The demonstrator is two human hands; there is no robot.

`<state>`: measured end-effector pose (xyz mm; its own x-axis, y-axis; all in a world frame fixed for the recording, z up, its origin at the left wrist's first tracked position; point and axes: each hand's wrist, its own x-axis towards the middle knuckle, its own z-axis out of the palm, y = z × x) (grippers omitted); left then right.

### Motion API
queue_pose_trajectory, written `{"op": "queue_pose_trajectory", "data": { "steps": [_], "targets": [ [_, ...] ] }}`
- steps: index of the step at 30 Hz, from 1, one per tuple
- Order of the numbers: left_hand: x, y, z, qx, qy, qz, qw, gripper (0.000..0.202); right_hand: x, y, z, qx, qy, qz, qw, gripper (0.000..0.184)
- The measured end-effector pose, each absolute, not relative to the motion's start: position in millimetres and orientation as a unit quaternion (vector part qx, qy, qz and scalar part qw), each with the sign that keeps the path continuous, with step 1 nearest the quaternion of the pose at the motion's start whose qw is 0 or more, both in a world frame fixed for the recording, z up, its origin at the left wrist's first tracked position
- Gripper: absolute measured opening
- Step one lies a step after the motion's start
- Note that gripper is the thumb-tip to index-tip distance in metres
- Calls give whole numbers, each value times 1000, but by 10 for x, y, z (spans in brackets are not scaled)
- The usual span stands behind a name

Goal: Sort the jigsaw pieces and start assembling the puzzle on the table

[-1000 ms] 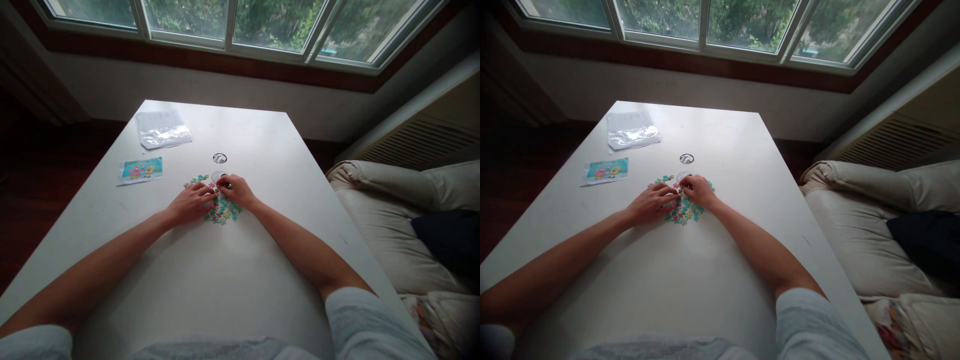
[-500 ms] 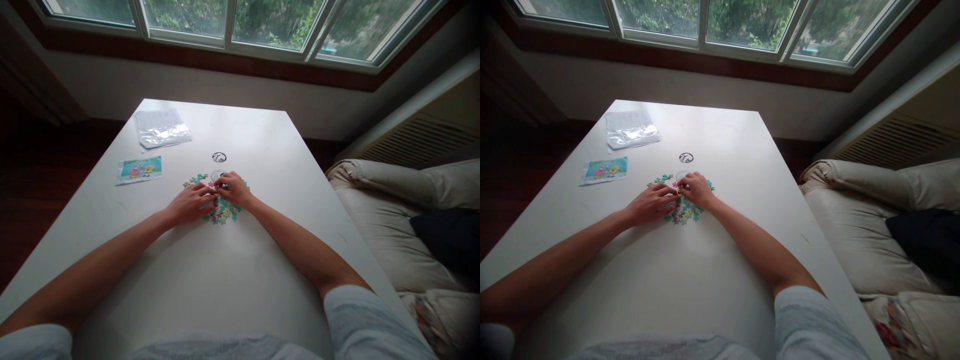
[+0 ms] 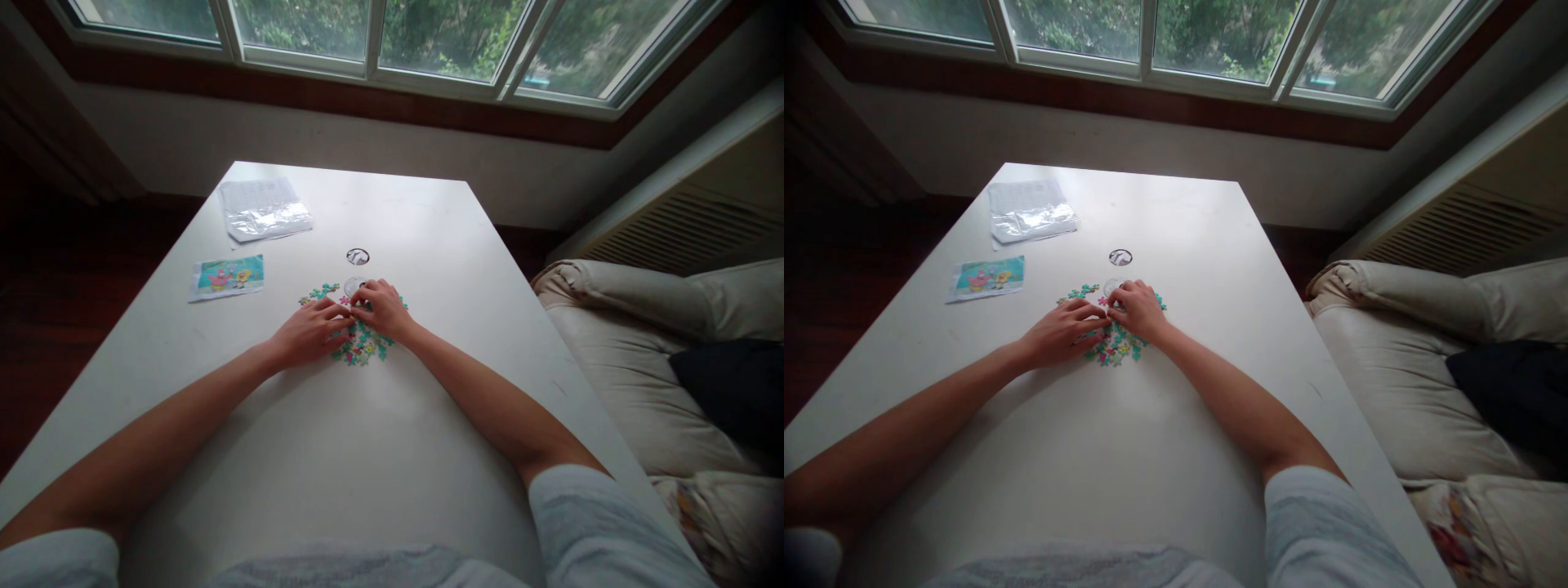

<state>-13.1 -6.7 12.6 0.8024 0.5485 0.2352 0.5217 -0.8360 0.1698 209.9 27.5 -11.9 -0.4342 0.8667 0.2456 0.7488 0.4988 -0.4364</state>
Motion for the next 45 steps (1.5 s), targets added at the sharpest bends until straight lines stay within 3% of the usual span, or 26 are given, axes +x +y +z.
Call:
{"op": "queue_pose_trajectory", "data": {
  "steps": [25, 32, 39, 45],
  "targets": [
    [-171, -57, 118, 946, 282, 142, 71, 28, 2157, 228, -101, -508, -829, 112, 207, 23],
    [-142, -137, 220, 949, 264, 152, 77, 28, 2290, 246, -70, -506, -835, 107, 190, 13],
    [-21, -496, 228, 971, 209, 75, 86, 51, 2370, 150, 48, -507, -840, 85, 172, 15],
    [-168, -646, 81, 967, 233, 47, 91, 68, 2430, -205, 26, -509, -840, 58, 180, 39]
  ]
}}
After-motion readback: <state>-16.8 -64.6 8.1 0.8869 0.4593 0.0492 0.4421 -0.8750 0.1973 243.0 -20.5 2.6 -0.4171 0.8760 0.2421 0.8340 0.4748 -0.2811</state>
